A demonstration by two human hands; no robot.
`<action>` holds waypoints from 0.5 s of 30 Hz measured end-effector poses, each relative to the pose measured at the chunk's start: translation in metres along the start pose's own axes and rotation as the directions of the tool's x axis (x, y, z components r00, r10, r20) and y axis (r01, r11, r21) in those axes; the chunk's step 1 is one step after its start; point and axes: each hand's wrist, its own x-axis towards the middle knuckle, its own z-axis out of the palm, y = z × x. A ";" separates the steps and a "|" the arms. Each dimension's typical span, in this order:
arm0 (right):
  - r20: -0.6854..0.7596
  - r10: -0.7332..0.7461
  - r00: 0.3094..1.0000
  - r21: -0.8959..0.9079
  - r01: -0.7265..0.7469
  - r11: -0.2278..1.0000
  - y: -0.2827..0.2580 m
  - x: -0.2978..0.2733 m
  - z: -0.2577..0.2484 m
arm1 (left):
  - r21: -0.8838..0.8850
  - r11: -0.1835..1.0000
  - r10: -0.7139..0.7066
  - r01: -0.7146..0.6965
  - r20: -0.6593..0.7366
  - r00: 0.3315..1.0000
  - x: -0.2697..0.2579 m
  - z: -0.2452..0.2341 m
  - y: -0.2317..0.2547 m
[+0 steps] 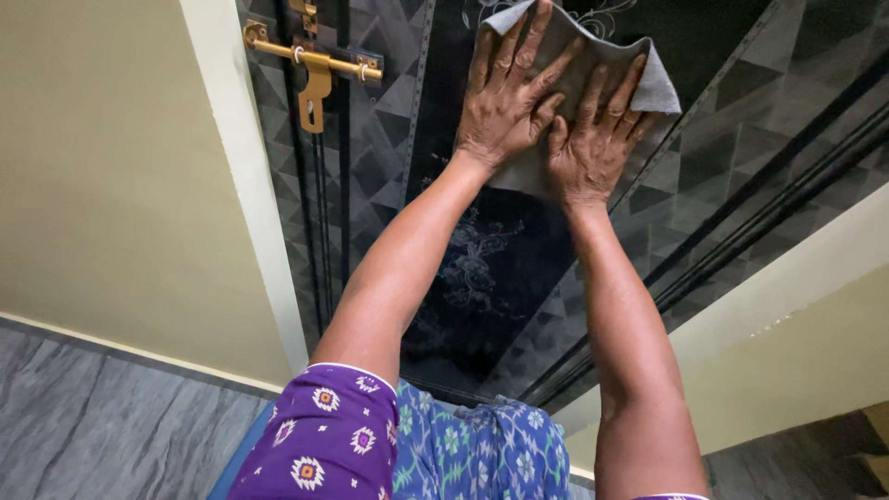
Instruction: The person wipes the surface of a dark patterned door with a white cloth, using both hands to rub and smooth the surface. They repeatedly fold and unfold the cloth to use different sections while continuing to clean the same area.
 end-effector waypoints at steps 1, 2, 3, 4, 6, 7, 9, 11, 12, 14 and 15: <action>-0.004 -0.005 1.000 -0.001 0.005 1.000 -0.001 -0.003 0.002 | -0.007 1.000 -0.007 0.007 0.009 1.000 -0.003 0.000 0.001; -0.006 -0.011 1.000 -0.001 0.011 1.000 -0.001 -0.006 0.003 | -0.012 1.000 -0.007 0.008 0.012 1.000 -0.007 0.000 0.001; 0.005 -0.012 1.000 0.012 0.012 1.000 -0.001 -0.010 0.004 | -0.017 1.000 -0.008 0.008 0.015 1.000 -0.010 0.000 0.002; 0.014 -0.012 1.000 0.024 0.012 1.000 -0.001 -0.013 0.006 | -0.022 1.000 -0.008 0.008 0.017 1.000 -0.013 0.000 0.002; 0.009 -0.023 1.000 0.022 0.023 0.999 -0.001 -0.020 0.008 | -0.026 0.999 -0.016 0.018 0.058 0.998 -0.020 0.001 0.003; -0.006 -0.034 0.999 0.007 0.034 0.999 -0.001 -0.023 0.010 | -0.029 0.999 -0.020 0.023 0.079 0.997 -0.024 0.003 0.003; 0.011 -0.028 1.000 0.010 0.028 1.000 -0.001 -0.029 0.011 | -0.020 1.000 -0.011 0.012 0.059 0.998 -0.030 0.006 0.004; 0.068 0.001 0.998 0.043 -0.004 0.999 -0.004 -0.034 0.012 | -0.021 1.000 -0.002 0.003 0.035 0.999 -0.034 0.008 0.003; 0.073 -0.001 0.997 0.032 -0.001 0.999 -0.005 -0.036 0.013 | -0.026 1.000 0.001 0.000 0.025 1.000 -0.037 0.008 0.003; 0.083 -0.006 0.997 0.009 0.005 1.000 -0.006 -0.040 0.013 | -0.030 1.000 -0.006 0.008 0.060 0.998 -0.043 0.008 0.004; 0.084 -0.007 0.996 0.026 0.005 1.000 -0.007 -0.041 0.014 | -0.028 0.999 -0.016 0.019 0.105 0.994 -0.047 0.007 0.005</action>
